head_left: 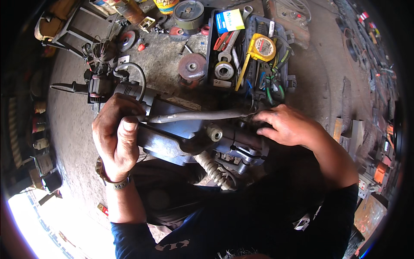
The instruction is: The person sits on the floor and uses pliers to remove a small metal pin from a gray electrical device. They then manipulate the device's internal components with their fingers and reposition the device on the workbench.
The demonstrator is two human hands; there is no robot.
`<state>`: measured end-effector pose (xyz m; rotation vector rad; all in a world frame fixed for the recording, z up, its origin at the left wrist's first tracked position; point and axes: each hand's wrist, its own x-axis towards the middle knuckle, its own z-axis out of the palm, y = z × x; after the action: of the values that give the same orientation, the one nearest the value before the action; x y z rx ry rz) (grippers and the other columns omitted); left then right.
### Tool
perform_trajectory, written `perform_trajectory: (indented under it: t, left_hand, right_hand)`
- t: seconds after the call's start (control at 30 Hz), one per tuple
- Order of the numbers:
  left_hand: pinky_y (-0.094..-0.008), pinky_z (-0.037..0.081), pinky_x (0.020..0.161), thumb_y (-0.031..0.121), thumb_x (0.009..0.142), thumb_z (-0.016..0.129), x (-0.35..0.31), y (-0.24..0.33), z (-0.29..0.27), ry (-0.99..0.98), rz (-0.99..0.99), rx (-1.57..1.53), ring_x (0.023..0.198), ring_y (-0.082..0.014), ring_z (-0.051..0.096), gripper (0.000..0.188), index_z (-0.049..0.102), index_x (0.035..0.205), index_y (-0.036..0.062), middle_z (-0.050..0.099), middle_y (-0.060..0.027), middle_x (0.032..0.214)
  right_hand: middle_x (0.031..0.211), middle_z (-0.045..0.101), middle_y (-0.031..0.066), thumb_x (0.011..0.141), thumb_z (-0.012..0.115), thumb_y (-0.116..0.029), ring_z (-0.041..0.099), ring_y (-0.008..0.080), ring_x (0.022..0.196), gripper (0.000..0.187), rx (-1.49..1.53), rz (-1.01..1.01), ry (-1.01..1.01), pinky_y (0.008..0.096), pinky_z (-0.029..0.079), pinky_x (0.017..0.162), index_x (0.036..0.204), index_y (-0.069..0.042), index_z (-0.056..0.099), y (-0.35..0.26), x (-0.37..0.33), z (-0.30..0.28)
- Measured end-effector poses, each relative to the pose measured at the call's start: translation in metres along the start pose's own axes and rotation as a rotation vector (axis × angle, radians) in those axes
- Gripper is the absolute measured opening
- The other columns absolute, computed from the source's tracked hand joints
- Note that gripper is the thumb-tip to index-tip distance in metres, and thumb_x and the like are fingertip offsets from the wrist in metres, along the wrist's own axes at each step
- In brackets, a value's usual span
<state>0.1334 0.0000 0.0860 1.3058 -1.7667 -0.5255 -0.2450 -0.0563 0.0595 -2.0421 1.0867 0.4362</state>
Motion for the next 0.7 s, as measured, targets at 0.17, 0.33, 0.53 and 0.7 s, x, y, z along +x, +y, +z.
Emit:
perform_trajectory:
  t: [0.17, 0.33, 0.53, 0.7]
  left_hand:
    - [-0.0379, 0.049, 0.072, 0.057, 0.103, 0.061, 0.001, -0.001, 0.0, -0.011, 0.052, 0.036, 0.077, -0.0283, 0.065, 0.062, 0.066, 0.083, -0.0018, 0.065, -0.0135, 0.081]
    - [-0.0392, 0.05, 0.069, 0.068, 0.099, 0.061, 0.001, 0.004, -0.001, -0.039, 0.039, 0.091, 0.074, -0.0295, 0.064, 0.07, 0.065, 0.083, -0.0004, 0.062, -0.0129, 0.077]
    - [-0.0435, 0.053, 0.074, 0.076, 0.09, 0.067, 0.001, 0.007, -0.005, -0.108, 0.067, 0.098, 0.076, -0.0302, 0.063, 0.074, 0.061, 0.08, 0.003, 0.059, -0.0112, 0.076]
    - [-0.048, 0.055, 0.078, 0.076, 0.083, 0.076, -0.003, 0.001, -0.011, -0.149, 0.152, 0.114, 0.075, -0.0314, 0.063, 0.074, 0.061, 0.08, 0.0037, 0.059, -0.0101, 0.075]
  right_hand:
    - [0.106, 0.076, 0.0256, 0.101, 0.07, -0.029, 0.072, 0.0445, 0.104, 0.039, -0.02, -0.024, -0.027, 0.0509, 0.059, 0.094, 0.13, -0.004, 0.071, 0.005, 0.003, 0.005]
    - [0.1, 0.076, 0.0247, 0.099, 0.07, -0.029, 0.072, 0.0456, 0.099, 0.037, -0.022, -0.023, -0.052, 0.0517, 0.058, 0.093, 0.128, -0.007, 0.073, 0.011, 0.005, 0.006]
    - [0.098, 0.076, 0.0248, 0.098, 0.064, -0.021, 0.072, 0.0449, 0.096, 0.036, -0.079, -0.039, -0.149, 0.0518, 0.059, 0.091, 0.129, -0.006, 0.073, 0.009, 0.005, 0.005]
    - [0.098, 0.076, 0.0259, 0.097, 0.062, -0.018, 0.073, 0.0449, 0.094, 0.037, -0.082, -0.072, -0.166, 0.0525, 0.059, 0.091, 0.13, -0.004, 0.072, 0.01, 0.007, 0.006]
